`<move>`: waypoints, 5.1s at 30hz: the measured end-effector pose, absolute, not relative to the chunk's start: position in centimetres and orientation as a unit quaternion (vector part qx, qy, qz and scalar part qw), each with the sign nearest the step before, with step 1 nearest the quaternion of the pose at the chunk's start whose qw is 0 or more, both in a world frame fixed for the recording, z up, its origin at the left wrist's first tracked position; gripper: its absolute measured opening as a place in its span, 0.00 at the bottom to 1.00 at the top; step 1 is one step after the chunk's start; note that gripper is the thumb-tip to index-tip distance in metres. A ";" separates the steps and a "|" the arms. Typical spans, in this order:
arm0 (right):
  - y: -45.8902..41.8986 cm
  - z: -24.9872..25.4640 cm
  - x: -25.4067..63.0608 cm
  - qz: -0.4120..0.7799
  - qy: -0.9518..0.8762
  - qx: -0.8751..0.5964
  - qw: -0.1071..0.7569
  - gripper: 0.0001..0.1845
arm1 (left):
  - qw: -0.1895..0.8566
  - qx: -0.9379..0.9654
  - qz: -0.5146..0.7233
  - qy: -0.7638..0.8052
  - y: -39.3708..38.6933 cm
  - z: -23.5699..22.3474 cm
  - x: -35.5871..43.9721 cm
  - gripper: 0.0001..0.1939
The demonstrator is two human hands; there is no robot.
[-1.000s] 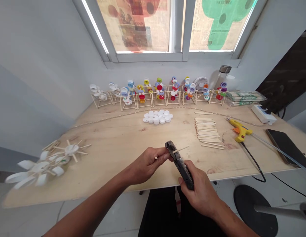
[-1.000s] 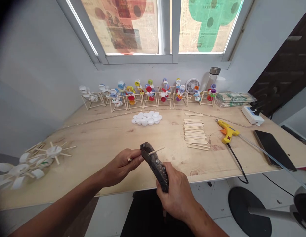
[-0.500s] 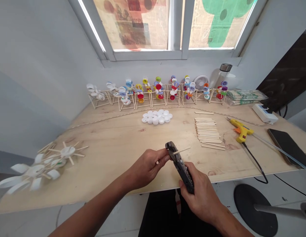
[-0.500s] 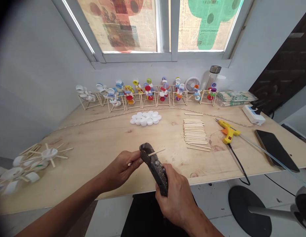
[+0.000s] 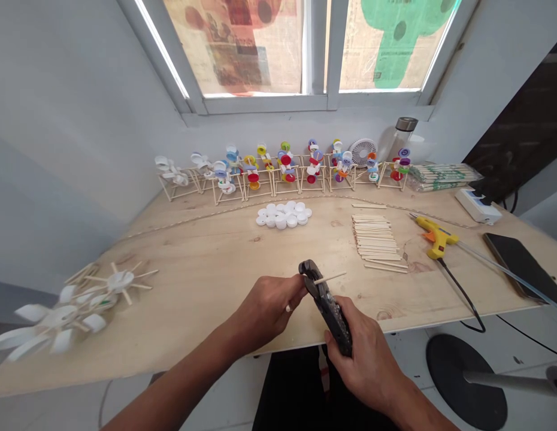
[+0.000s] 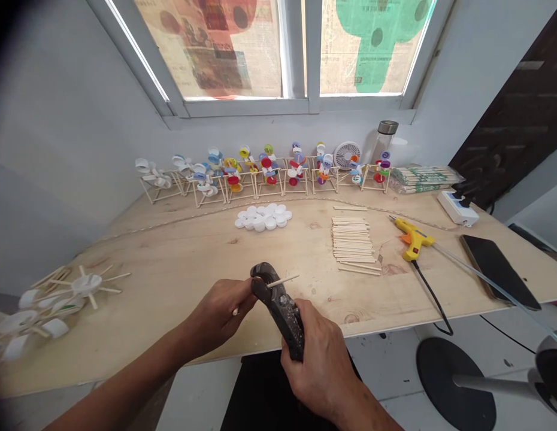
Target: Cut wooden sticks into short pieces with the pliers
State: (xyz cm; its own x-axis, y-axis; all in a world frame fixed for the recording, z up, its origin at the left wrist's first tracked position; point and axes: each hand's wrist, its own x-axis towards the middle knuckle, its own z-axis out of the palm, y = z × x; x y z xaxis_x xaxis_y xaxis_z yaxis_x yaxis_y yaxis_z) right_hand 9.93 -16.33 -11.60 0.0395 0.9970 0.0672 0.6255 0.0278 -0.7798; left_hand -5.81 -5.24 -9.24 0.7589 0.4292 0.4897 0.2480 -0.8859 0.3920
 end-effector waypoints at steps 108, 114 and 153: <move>-15.7 -12.4 10.1 0.296 -0.627 -0.644 0.325 0.10 | 0.297 0.881 0.248 0.271 -5.2 -9.3 -5.6 0.11; -15.3 -12.7 10.0 0.296 -0.625 -0.649 0.316 0.08 | 0.310 0.876 0.234 0.284 -5.0 -9.3 -5.5 0.11; -14.7 -12.0 10.0 0.328 -0.608 -0.662 0.289 0.07 | 0.418 0.836 0.191 0.300 -3.9 -9.2 -5.7 0.15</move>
